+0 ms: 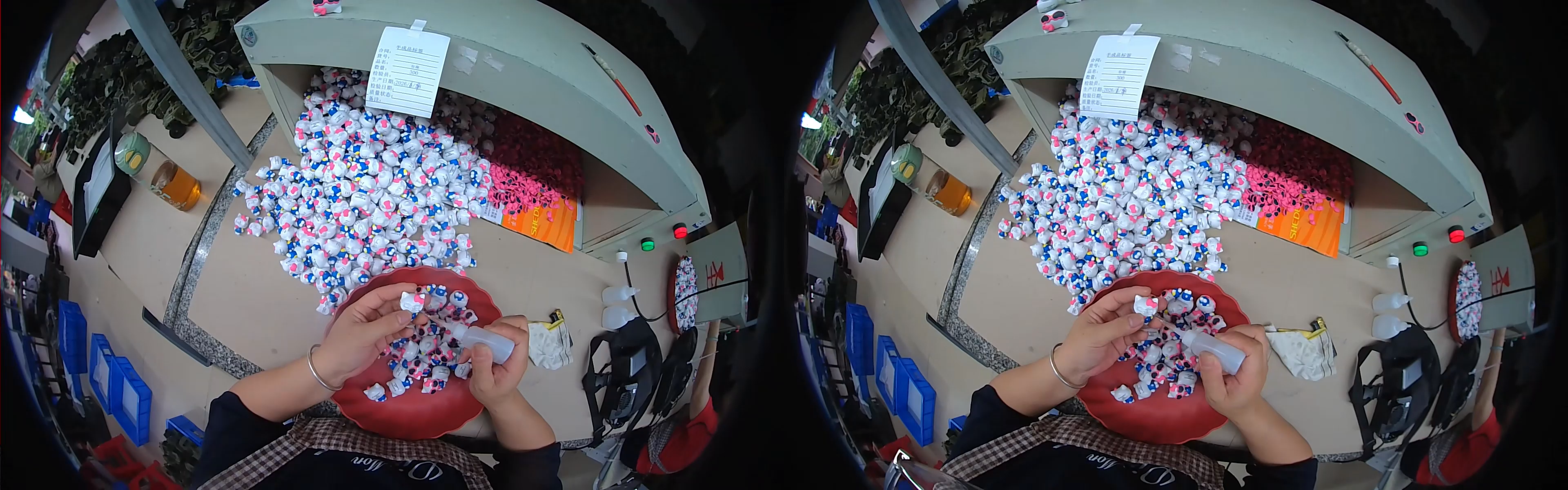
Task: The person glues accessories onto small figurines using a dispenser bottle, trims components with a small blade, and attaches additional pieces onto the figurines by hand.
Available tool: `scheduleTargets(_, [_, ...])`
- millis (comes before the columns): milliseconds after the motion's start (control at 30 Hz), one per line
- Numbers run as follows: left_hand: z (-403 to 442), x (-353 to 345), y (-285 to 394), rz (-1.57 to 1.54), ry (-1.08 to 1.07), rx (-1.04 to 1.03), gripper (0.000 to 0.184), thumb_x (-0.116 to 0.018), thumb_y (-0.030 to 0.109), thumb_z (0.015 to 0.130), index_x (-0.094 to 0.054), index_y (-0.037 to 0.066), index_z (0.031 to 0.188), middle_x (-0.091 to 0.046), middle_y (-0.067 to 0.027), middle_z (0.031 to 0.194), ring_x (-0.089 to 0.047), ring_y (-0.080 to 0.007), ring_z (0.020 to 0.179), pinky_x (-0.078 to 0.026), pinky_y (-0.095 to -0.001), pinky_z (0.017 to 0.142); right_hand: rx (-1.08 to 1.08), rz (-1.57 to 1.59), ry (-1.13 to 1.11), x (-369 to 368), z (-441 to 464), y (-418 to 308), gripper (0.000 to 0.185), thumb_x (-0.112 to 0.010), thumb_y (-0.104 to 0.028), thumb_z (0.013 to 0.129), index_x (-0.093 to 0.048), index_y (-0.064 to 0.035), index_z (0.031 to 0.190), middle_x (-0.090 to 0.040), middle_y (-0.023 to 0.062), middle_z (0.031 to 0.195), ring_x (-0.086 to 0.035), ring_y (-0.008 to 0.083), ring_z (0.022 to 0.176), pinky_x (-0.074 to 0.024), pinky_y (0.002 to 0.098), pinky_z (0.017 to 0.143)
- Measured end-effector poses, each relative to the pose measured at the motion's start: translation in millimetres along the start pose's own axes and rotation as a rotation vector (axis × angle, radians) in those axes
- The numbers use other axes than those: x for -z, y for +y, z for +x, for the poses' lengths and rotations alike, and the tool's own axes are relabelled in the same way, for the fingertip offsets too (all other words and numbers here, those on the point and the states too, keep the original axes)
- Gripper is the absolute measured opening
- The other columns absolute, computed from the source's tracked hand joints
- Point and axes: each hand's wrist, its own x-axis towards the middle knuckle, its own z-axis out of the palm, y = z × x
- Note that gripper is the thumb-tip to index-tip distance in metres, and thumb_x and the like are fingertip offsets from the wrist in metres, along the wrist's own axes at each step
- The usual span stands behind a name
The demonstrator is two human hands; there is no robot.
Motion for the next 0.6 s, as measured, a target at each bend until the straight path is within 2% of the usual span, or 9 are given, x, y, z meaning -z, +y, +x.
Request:
scheduleTargets(67, [0, -1, -1, 0.036, 0.020, -0.003, 0.036, -0.051, 0.002, 0.086, -0.046, 0.007, 0.122, -0.056, -0.0063, 0.109, -0.057, -0.0173, 0.099, -0.047, -0.0236, 0.078, -0.034, 0.024, 0.045, -3, 0, -3, 0.022, -0.060, -0.012, 0.078, -0.047, -0.0002, 0.091, -0.048, 0.0125, 0.083, -0.049, 0.0203, 0.071, -0.0402, 0.0300, 0.063])
scheduleTargets(167, [0, -4, 0, 0.113, 0.025, -0.007, 0.037, -0.051, 0.002, 0.086, -0.046, 0.007, 0.122, -0.057, -0.0044, 0.106, -0.058, -0.0162, 0.097, -0.048, -0.0237, 0.077, -0.083, 0.119, 0.072, -6, 1, -9, 0.021, -0.060, -0.012, 0.078, -0.047, -0.0001, 0.091, -0.048, 0.0126, 0.084, -0.049, 0.0192, 0.070, -0.0403, 0.0295, 0.062])
scheduleTargets(233, [-1, -6, 1, 0.140, 0.020, -0.012, 0.037, -0.051, 0.003, 0.086, -0.045, 0.007, 0.123, -0.057, -0.0043, 0.106, -0.058, -0.0155, 0.097, -0.048, -0.0237, 0.076, -0.214, 0.314, 0.138, -11, 0, -16, 0.021, -0.059, -0.012, 0.079, -0.047, 0.0000, 0.091, -0.048, 0.0126, 0.084, -0.049, 0.0184, 0.070, -0.0403, 0.0291, 0.061])
scheduleTargets(367, [-3, -4, 1, 0.187, 0.019, -0.011, 0.036, -0.051, 0.003, 0.086, -0.047, 0.008, 0.121, -0.056, -0.0101, 0.113, -0.058, -0.0206, 0.100, -0.048, -0.0261, 0.080, -0.137, 0.204, 0.121, -10, -1, -12, 0.021, -0.059, -0.013, 0.079, -0.048, 0.0001, 0.091, -0.047, 0.0127, 0.085, -0.048, 0.0178, 0.070, -0.0403, 0.0288, 0.061])
scheduleTargets(467, [-4, -5, 1, 0.213, 0.014, -0.004, 0.036, -0.051, 0.002, 0.086, -0.046, 0.007, 0.122, -0.056, -0.0092, 0.111, -0.058, -0.0196, 0.098, -0.048, -0.0261, 0.079, -0.031, 0.054, 0.082, -7, 1, -4, 0.022, -0.060, -0.013, 0.078, -0.048, -0.0001, 0.091, -0.048, 0.0127, 0.084, -0.048, 0.0187, 0.070, -0.0402, 0.0295, 0.062])
scheduleTargets(600, [-2, -3, -3, 0.219, 0.002, -0.031, 0.037, -0.051, 0.001, 0.086, -0.047, 0.006, 0.122, -0.057, -0.0087, 0.110, -0.059, -0.0179, 0.096, -0.048, -0.0252, 0.078, -0.014, 0.021, 0.060, -6, 1, -2, 0.023, -0.061, -0.013, 0.077, -0.048, -0.0004, 0.091, -0.048, 0.0126, 0.084, -0.048, 0.0203, 0.070, -0.0397, 0.0303, 0.062])
